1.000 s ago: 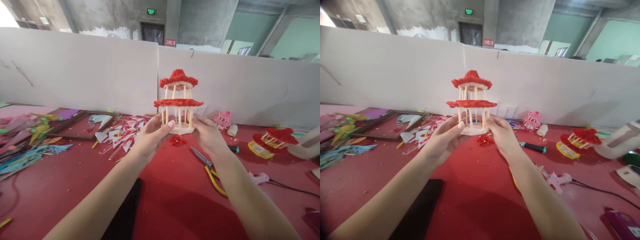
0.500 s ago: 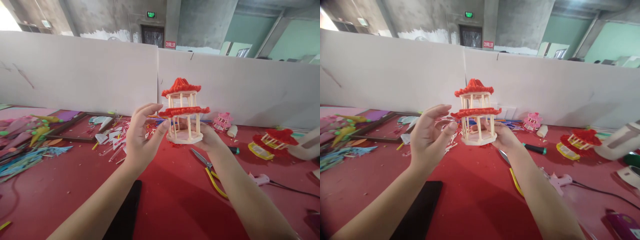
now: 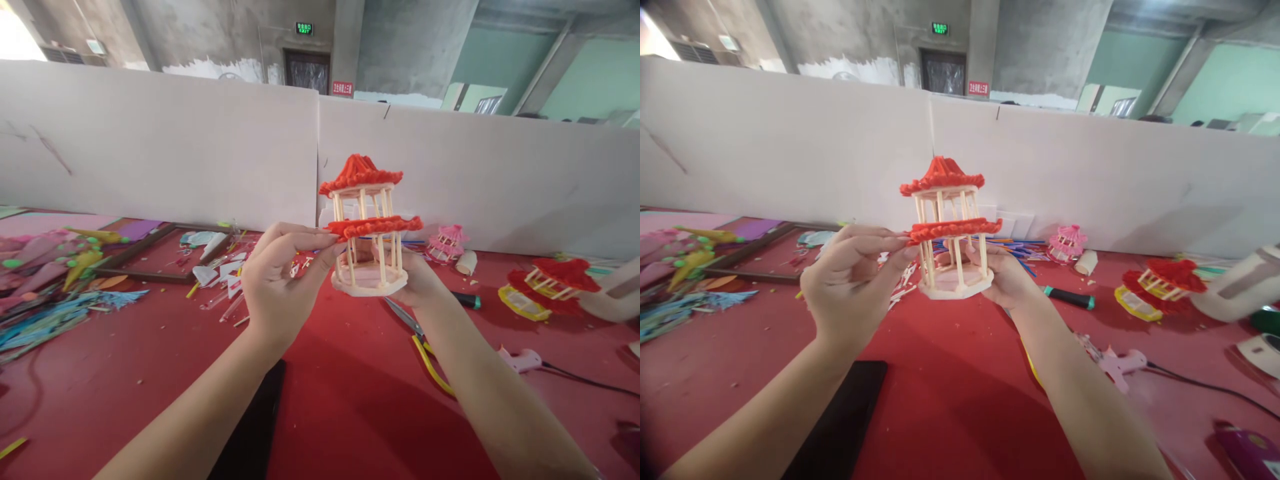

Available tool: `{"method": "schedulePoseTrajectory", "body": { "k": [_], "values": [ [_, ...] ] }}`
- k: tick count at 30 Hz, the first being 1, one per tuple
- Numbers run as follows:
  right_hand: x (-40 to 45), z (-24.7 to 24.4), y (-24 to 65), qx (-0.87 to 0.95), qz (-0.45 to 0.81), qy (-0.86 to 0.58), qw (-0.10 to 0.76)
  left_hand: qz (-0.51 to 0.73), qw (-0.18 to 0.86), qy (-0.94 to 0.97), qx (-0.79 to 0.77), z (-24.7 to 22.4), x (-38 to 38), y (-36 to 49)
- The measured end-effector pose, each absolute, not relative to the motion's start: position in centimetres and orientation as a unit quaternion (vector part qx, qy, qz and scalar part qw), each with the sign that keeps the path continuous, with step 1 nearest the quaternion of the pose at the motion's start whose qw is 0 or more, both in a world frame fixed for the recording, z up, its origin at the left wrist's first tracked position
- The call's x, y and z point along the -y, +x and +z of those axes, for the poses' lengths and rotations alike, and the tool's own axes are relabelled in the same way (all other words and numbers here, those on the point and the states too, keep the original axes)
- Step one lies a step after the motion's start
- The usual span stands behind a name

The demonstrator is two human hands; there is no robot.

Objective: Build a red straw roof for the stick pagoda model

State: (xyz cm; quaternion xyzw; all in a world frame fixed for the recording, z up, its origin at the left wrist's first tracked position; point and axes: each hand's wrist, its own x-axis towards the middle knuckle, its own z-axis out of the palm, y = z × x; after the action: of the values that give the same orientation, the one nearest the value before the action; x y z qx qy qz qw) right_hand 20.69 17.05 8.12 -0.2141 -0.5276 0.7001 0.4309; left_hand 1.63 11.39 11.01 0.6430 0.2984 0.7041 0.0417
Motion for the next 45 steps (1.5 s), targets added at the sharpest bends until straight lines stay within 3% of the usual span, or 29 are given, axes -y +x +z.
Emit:
{"method": "schedulePoseTrajectory", "body": {
  "k": [9, 15, 23, 34, 45],
  "values": [
    [-16.6, 8.6, 20.4, 0.549, 0.667, -0.245, 0.439, 0.704, -0.041, 0.646, -0.291, 10.2, -11.4, 2.0],
    [-16.9, 8.5, 20.7, 0.533, 0.649, -0.262, 0.476, 0.663, 0.035, 0.69, -0.288, 10.6, -11.1, 1.2],
    [-16.4, 9.0, 20.5, 0.518, 0.612, -0.272, 0.532, 0.605, 0.016, 0.757, -0.246, 11.2, -9.6, 1.8],
    [-15.4, 10.0, 19.6, 0.478, 0.601, -0.29, 0.571, 0.583, -0.122, 0.777, -0.203, 10.2, -11.3, 1.7],
    [-15.4, 9.3, 19.6, 0.511, 0.557, -0.327, 0.567, 0.591, -0.093, 0.768, -0.229, 11.4, -10.6, 1.0]
  ]
}}
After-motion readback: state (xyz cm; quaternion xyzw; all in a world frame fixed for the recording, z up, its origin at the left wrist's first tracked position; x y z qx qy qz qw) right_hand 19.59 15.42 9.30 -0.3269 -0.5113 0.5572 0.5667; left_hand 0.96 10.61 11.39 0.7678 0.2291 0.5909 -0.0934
